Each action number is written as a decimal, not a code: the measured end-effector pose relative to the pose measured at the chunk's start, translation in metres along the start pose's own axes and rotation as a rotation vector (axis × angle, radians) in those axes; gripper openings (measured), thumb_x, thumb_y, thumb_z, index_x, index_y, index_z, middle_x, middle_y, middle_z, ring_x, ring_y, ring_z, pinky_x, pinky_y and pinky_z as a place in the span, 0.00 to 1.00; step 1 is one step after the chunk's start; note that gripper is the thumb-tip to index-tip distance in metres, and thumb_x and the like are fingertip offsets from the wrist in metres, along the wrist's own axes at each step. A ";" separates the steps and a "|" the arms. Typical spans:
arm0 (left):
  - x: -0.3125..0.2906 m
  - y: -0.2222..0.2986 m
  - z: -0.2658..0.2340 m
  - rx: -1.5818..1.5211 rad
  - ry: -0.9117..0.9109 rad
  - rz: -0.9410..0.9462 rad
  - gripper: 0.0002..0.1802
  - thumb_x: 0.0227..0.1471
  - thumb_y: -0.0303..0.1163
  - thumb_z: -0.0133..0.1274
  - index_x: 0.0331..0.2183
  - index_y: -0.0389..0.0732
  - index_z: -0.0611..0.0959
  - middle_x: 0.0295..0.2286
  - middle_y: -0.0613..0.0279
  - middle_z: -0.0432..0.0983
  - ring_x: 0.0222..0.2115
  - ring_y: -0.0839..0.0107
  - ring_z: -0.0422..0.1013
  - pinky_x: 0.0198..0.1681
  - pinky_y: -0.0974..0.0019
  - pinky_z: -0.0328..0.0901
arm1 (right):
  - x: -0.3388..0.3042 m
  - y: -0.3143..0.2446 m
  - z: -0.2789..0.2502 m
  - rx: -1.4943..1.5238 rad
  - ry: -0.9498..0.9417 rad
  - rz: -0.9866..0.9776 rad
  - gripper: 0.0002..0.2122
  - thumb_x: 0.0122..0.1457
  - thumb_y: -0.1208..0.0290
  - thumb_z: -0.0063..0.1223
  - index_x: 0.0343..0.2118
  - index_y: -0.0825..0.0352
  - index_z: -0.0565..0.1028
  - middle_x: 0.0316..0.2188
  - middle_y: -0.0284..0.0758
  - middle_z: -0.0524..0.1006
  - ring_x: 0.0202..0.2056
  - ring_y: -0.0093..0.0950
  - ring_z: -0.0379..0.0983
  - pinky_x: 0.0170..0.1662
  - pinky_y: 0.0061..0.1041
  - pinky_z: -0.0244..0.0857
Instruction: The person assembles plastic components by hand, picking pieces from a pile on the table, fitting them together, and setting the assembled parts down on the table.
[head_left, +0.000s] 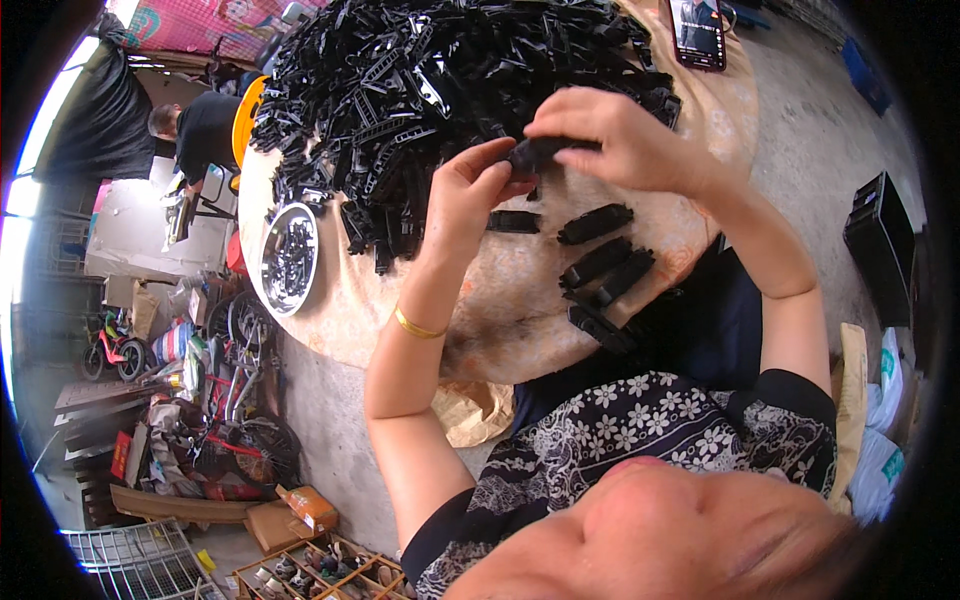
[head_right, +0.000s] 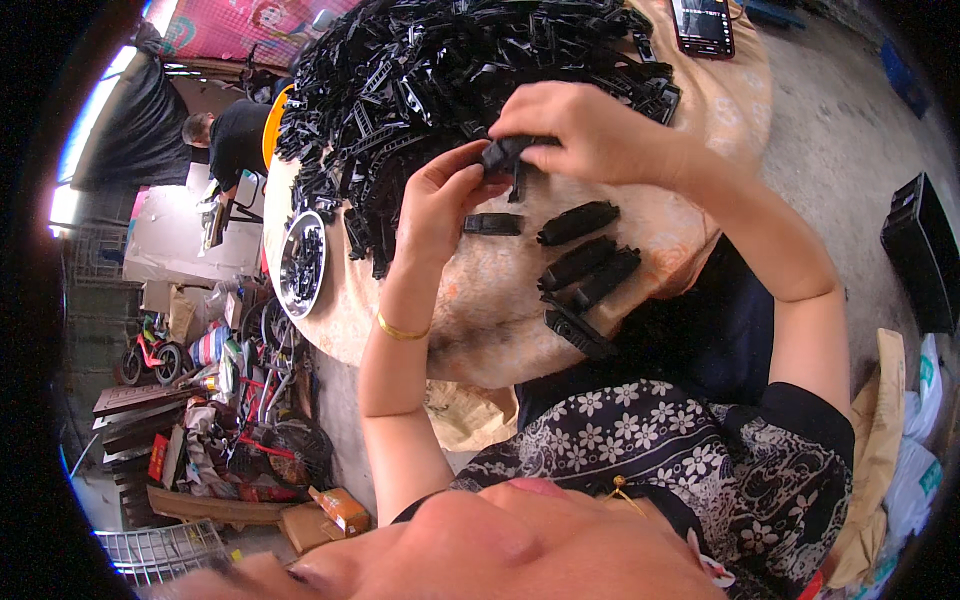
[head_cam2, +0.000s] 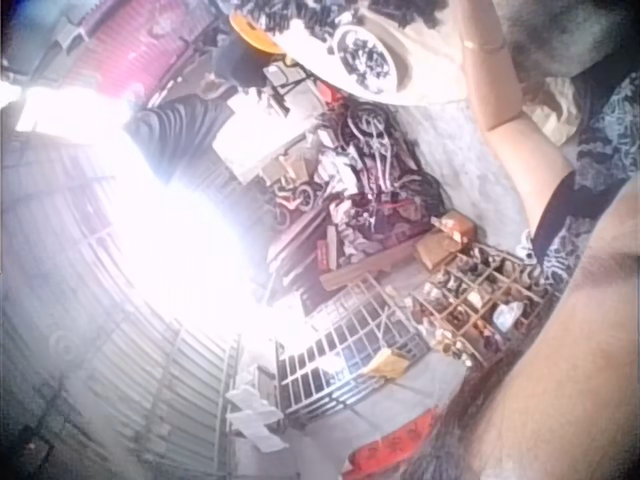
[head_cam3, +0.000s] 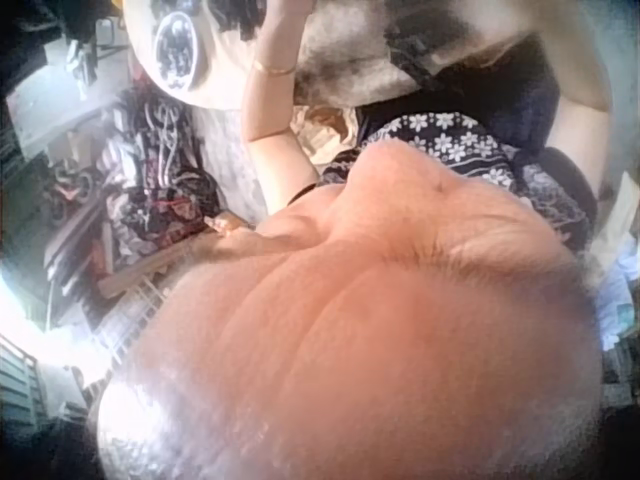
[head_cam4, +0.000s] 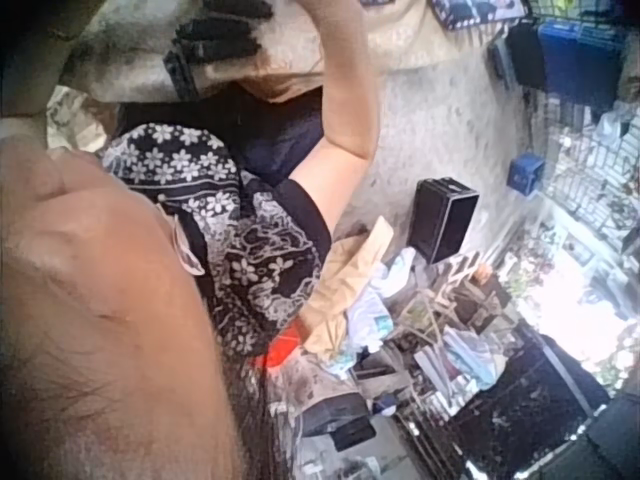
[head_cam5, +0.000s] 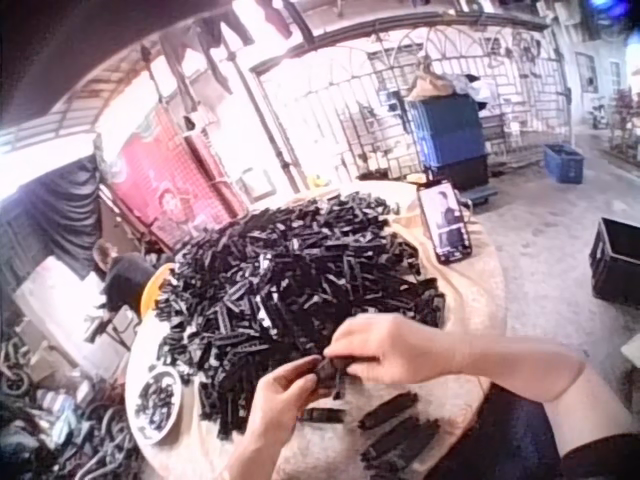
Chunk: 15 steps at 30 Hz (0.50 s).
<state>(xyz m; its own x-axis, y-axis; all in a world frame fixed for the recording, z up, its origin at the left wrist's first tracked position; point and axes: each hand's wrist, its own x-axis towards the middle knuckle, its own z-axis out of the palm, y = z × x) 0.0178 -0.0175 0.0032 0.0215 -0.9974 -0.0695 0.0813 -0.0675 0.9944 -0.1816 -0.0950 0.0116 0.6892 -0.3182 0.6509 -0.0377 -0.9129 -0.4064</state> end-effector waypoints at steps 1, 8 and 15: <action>-0.001 0.000 0.001 0.001 0.000 -0.002 0.20 0.49 0.18 0.42 0.45 0.22 0.68 0.37 0.48 0.73 0.32 0.65 0.75 0.39 0.70 0.71 | -0.002 -0.003 0.005 -0.011 0.009 -0.018 0.16 0.43 0.83 0.55 0.39 0.71 0.73 0.37 0.41 0.73 0.40 0.36 0.69 0.44 0.28 0.65; -0.008 0.003 0.005 -0.078 -0.152 0.011 0.20 0.50 0.21 0.48 0.46 0.24 0.69 0.38 0.50 0.73 0.35 0.66 0.74 0.42 0.68 0.69 | -0.009 -0.014 0.009 -0.204 0.047 -0.107 0.18 0.41 0.84 0.55 0.39 0.70 0.74 0.37 0.39 0.74 0.40 0.37 0.69 0.44 0.31 0.64; -0.010 -0.001 0.013 0.327 0.017 0.338 0.21 0.37 0.19 0.61 0.39 0.31 0.77 0.32 0.59 0.78 0.31 0.79 0.72 0.35 0.75 0.68 | -0.010 -0.013 0.003 0.105 0.046 0.145 0.20 0.43 0.74 0.59 0.41 0.70 0.72 0.39 0.43 0.73 0.42 0.38 0.69 0.47 0.30 0.63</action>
<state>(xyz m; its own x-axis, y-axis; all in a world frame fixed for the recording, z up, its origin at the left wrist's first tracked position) 0.0050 -0.0083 0.0041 0.0093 -0.9645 0.2638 -0.2508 0.2531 0.9343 -0.1857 -0.0786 0.0081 0.6480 -0.4584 0.6083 -0.0568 -0.8255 -0.5615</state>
